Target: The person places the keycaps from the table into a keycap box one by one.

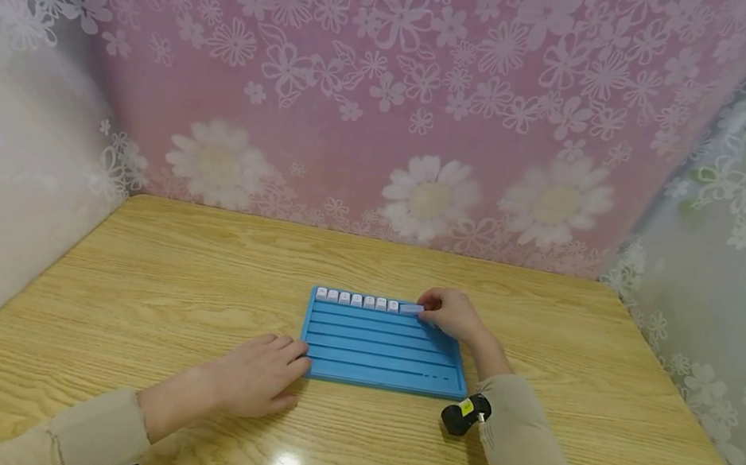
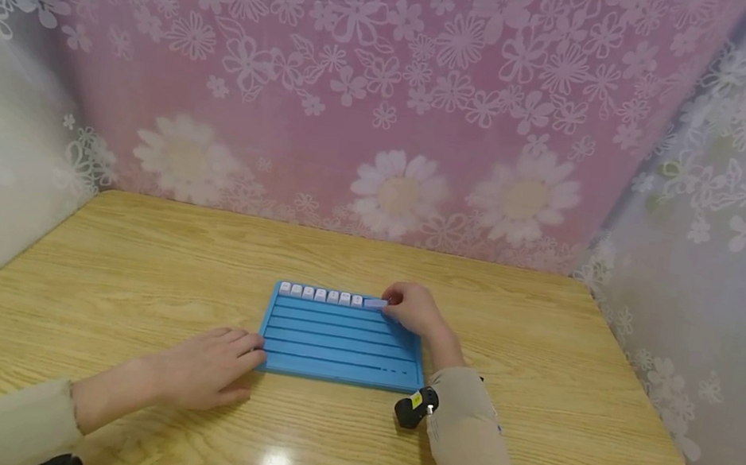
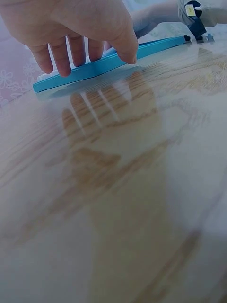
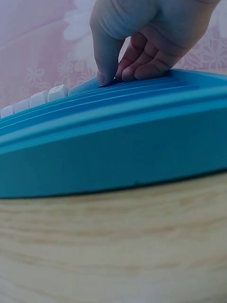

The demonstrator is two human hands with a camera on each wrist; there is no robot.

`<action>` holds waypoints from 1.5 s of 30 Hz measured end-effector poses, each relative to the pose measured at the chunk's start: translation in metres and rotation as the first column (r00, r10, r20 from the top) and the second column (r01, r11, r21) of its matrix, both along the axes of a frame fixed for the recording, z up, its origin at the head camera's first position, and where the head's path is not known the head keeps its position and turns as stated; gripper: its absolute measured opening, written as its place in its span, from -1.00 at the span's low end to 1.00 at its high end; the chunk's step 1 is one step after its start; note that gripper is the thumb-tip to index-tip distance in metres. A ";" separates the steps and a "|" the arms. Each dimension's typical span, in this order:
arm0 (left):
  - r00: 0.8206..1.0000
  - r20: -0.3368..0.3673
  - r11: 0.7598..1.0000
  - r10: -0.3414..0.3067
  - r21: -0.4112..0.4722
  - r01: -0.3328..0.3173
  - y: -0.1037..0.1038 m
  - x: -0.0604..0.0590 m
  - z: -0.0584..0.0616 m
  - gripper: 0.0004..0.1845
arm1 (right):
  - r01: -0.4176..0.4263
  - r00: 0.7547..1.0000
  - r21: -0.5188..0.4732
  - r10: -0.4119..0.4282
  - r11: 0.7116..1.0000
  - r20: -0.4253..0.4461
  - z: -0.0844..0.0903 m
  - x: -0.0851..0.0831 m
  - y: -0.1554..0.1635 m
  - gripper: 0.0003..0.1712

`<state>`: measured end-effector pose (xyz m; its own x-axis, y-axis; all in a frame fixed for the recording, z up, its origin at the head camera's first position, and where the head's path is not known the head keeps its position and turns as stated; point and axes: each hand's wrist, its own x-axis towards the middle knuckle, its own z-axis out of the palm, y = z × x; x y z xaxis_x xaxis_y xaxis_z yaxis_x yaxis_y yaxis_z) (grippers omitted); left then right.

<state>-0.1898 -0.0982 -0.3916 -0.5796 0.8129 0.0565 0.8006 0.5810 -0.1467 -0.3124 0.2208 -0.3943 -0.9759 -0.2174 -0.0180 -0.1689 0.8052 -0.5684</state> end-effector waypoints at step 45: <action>1.000 0.014 1.000 -0.007 -0.004 0.007 0.001 0.000 0.001 -0.61 | -0.119 0.992 -0.045 0.118 0.992 -0.039 0.019 0.018 0.042 -0.64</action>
<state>-0.1903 -0.0976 -0.3911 -0.5743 0.8175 0.0447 0.8069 0.5744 -0.1376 -0.2941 0.2627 -0.3756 -0.9431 -0.3313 0.0301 -0.2829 0.7510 -0.5966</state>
